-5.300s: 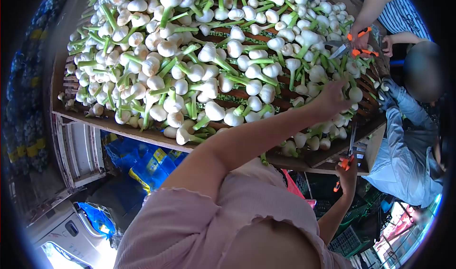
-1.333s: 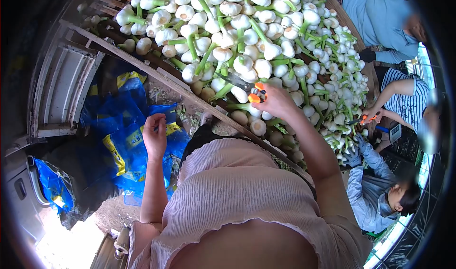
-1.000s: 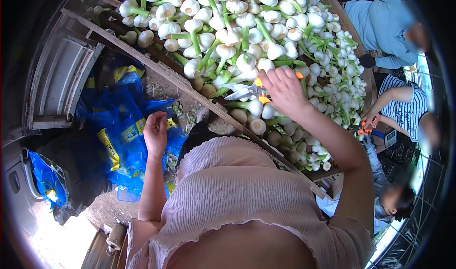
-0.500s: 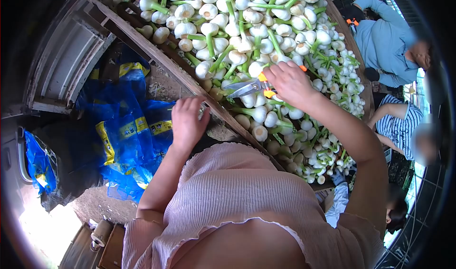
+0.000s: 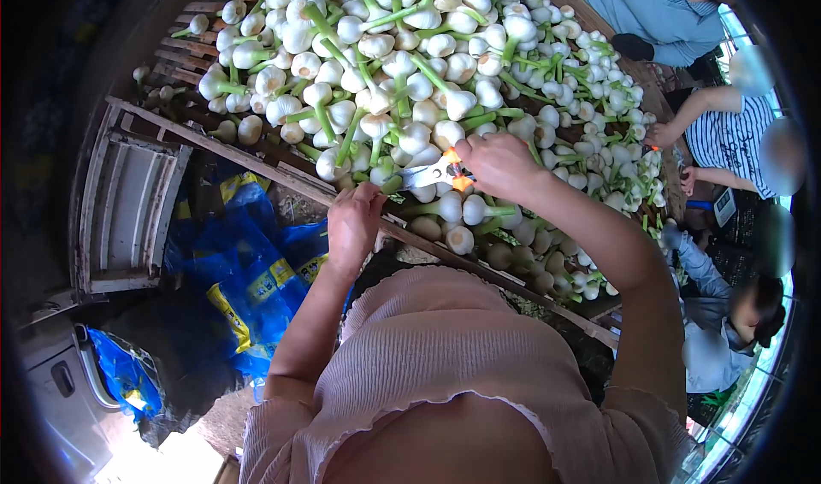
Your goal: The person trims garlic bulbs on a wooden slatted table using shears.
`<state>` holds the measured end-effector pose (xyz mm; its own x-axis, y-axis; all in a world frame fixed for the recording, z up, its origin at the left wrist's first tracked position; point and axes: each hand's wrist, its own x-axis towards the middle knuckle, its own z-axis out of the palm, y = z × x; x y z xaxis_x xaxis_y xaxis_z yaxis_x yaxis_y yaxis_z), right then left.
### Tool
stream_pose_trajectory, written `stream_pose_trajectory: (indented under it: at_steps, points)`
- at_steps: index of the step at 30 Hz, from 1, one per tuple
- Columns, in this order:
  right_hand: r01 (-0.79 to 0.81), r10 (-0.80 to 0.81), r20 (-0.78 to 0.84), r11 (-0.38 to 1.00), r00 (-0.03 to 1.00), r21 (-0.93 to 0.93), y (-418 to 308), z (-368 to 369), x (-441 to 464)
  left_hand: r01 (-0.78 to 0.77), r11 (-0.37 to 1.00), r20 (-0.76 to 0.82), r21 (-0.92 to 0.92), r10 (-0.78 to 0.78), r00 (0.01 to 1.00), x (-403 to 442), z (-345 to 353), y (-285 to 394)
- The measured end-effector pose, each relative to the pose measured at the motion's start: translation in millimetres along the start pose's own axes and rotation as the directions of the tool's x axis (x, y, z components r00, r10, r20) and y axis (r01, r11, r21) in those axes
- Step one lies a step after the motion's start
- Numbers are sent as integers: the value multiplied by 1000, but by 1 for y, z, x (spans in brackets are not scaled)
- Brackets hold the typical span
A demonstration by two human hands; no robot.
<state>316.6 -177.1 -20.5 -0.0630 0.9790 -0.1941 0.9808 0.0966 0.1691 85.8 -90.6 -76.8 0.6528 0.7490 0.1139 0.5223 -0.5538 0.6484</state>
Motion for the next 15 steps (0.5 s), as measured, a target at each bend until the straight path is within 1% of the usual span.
stream_pose_trajectory:
  at_steps: [2, 3, 6, 7, 8, 10, 11, 13, 14, 15]
  points:
    - [-51, 47, 48, 994, 998, 95, 12, -7, -5, -146, 989, 58, -12, 147, 987, 5, -17, -9]
    - [-132, 123, 69, 981, 990, 139, 13, -14, -5, -213, 977, 78, -22, 214, 974, 8, -24, -16]
    - [-99, 103, -108, 994, 989, 40, 13, -40, 7, -61, 992, -41, 115, 66, 997, 20, -34, -35]
    - [-130, 130, -102, 991, 986, 4, 14, -43, 16, -25, 974, -148, 226, 60, 987, 28, -31, -43]
    - [-168, 170, -48, 985, 984, 42, 14, -53, 25, -7, 942, -165, 337, 66, 984, 35, -26, -46]
    - [-212, 230, -76, 957, 970, 196, 18, -53, 35, 39, 844, -202, 535, 83, 976, 50, -14, -39]
    - [-265, 271, 22, 913, 962, 311, 18, -56, 37, 15, 829, -189, 559, 110, 976, 58, -5, -47]
    - [-386, 311, 230, 774, 922, 501, 17, -62, 34, 16, 873, -197, 487, 92, 976, 66, -6, -53]
    - [-406, 214, 371, 705, 904, 582, 18, -64, 30, 9, 893, -196, 451, 89, 976, 71, -7, -56]
    - [-426, 107, 471, 629, 876, 650, 17, -59, 24, 48, 923, -151, 382, 11, 988, 73, -17, -55]
